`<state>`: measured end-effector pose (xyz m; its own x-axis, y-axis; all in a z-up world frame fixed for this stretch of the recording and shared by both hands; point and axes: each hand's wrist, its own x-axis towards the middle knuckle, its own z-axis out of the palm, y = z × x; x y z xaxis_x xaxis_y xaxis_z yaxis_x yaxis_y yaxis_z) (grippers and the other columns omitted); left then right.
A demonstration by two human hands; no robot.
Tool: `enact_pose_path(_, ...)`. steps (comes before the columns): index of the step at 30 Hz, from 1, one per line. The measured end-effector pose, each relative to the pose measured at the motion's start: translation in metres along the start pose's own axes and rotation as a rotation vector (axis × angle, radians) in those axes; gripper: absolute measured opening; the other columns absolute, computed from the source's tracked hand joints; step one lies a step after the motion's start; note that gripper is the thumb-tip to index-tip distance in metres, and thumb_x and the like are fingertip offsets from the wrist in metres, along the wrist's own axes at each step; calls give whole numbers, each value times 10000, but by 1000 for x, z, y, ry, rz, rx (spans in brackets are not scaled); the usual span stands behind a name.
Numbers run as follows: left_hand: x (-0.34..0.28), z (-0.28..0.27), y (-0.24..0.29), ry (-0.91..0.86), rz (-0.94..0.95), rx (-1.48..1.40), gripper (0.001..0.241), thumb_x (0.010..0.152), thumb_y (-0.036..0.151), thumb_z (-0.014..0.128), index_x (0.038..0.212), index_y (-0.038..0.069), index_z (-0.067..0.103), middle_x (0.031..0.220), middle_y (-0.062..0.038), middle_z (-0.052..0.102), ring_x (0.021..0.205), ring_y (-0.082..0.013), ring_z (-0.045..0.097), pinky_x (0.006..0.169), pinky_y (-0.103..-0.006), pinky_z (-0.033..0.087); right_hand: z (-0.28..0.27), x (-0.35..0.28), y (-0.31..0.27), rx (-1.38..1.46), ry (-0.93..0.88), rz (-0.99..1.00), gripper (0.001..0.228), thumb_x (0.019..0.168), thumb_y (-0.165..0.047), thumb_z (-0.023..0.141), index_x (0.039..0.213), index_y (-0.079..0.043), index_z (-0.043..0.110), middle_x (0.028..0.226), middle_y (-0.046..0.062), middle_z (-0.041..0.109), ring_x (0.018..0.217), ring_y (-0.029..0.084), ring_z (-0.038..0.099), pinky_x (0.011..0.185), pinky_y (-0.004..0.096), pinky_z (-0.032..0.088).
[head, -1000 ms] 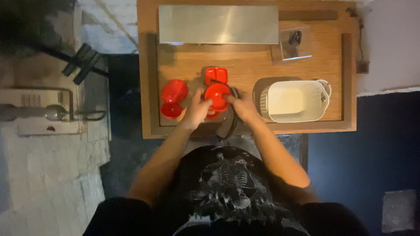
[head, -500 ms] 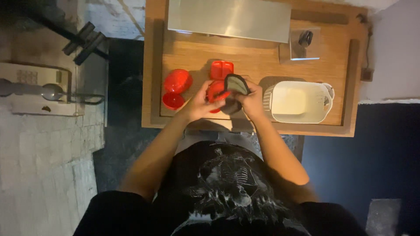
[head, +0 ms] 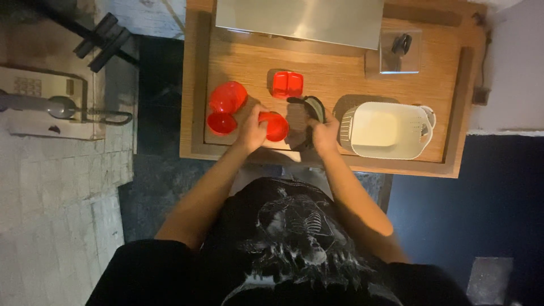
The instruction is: Wiping inside and outside of small red cups or containers using a dark cloth.
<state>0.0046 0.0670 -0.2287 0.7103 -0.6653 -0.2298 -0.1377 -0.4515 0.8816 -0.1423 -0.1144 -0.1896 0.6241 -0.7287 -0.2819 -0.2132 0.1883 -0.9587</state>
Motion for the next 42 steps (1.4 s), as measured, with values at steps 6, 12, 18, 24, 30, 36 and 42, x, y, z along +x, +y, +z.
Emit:
enact_pose_path(6, 24, 43, -69, 129, 118, 267, 204, 956, 100, 660, 1143, 54, 593, 1204, -207, 610, 1180, -414, 578, 1040, -486, 470, -15, -4, 20, 25, -10, -28, 354, 796, 35, 658, 1141, -1, 733, 1014, 23, 742, 915, 139, 660, 839, 275, 523)
enact_pose_path(12, 12, 24, -6, 84, 244, 490, 563, 737, 16, 727, 1250, 85, 503, 1326, -253, 440, 1316, -526, 426, 1017, -551, 455, -13, -7, 3, 45, -66, 113, 344, 783, 35, 675, 1118, 6, 742, 994, 36, 754, 888, 158, 669, 810, 295, 534)
enact_pose_path(18, 13, 16, 25, 26, 156, 485, 745, 627, 83, 839, 1246, 32, 428, 1275, -307, 406, 1172, -531, 457, 931, -584, 436, -17, -11, 0, 125, -24, 202, 401, 765, 30, 646, 1156, -10, 725, 1043, 54, 756, 941, 188, 683, 836, 300, 546)
enact_pose_path(24, -14, -34, 22, 100, 262, 436, 465, 973, 242, 788, 1303, 107, 491, 1292, -164, 572, 1225, -394, 575, 1025, -505, 482, -8, 1, 1, 439, 210, 356, 285, 803, 5, 613, 1075, -64, 660, 953, 74, 680, 867, 260, 659, 764, 405, 557)
enact_pose_path(30, -47, -110, 5, 370, -164, 408, 772, 666, 422, 940, 1164, 58, 475, 1196, -206, 543, 1171, -459, 494, 988, -650, 353, 25, -10, -17, 402, 180, 84, 290, 841, 63, 652, 1115, -26, 676, 1031, 77, 695, 935, 222, 661, 831, 361, 549)
enact_pose_path(36, -55, -123, -29, 279, 34, 547, 816, 684, 468, 920, 1192, 44, 442, 1222, -260, 514, 1195, -488, 491, 1040, -608, 379, 60, -26, 8, 516, 253, 279, 234, 835, 31, 640, 1053, -52, 644, 977, 80, 692, 898, 264, 679, 794, 396, 573)
enact_pose_path(42, -59, -125, -67, 192, 20, 314, 780, 757, 396, 867, 1312, 56, 436, 1297, -268, 520, 1171, -473, 570, 930, -556, 505, 53, -51, 15, 520, 347, 232, 284, 863, 9, 642, 1138, -64, 651, 1019, 60, 664, 933, 237, 633, 830, 393, 532)
